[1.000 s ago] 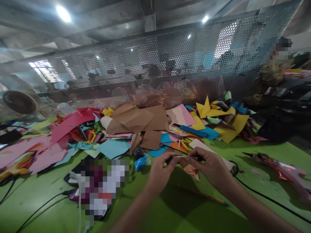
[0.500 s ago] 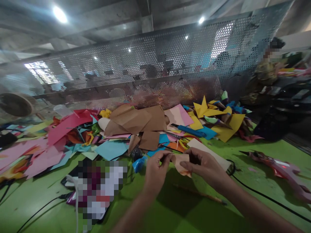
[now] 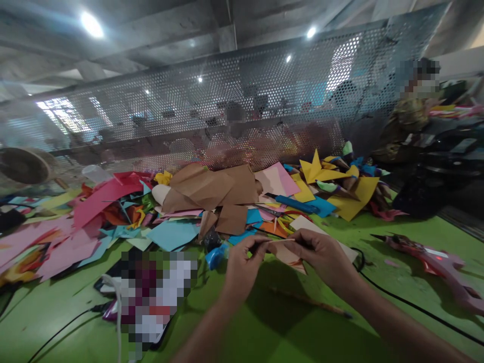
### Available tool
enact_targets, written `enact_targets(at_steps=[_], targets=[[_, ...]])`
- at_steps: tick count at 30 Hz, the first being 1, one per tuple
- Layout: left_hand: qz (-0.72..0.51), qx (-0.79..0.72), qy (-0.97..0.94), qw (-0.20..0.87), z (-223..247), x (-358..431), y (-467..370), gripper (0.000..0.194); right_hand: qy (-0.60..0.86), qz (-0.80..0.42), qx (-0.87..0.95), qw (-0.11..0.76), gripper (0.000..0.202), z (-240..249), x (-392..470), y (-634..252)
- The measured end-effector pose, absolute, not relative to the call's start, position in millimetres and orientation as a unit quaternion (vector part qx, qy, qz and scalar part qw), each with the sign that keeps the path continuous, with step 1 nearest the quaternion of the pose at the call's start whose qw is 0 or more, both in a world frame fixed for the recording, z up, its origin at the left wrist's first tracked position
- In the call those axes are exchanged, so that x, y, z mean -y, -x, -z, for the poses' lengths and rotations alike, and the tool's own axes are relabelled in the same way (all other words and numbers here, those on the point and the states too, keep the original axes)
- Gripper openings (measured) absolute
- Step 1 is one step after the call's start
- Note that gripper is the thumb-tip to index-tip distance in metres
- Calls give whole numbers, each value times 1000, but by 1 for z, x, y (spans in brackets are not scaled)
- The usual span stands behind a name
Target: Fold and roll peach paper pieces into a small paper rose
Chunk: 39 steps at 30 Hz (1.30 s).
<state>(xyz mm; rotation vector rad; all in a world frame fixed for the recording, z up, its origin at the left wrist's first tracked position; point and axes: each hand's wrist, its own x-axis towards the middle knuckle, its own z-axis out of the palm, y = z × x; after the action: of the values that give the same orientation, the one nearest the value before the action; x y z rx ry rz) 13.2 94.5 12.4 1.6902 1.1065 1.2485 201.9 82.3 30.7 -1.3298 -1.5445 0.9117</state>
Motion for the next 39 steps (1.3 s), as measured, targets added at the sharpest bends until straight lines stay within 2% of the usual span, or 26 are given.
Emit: enact_targets(at_steps=[12, 22, 34, 39], targets=[[-480, -442, -672, 350, -17, -93, -8, 20, 536, -390, 614, 429, 37, -34, -86, -205], [-474, -424, -639, 432, -19, -94, -7, 20, 527, -424, 580, 454, 41, -40, -84, -204], [-498, -414, -603, 465, -21, -93, -9, 19, 510, -471, 555, 459, 45, -43, -84, -203], [-503, -418, -598, 463, -21, -95, -9, 19, 512, -454, 576, 447, 46, -48, -82, -201]])
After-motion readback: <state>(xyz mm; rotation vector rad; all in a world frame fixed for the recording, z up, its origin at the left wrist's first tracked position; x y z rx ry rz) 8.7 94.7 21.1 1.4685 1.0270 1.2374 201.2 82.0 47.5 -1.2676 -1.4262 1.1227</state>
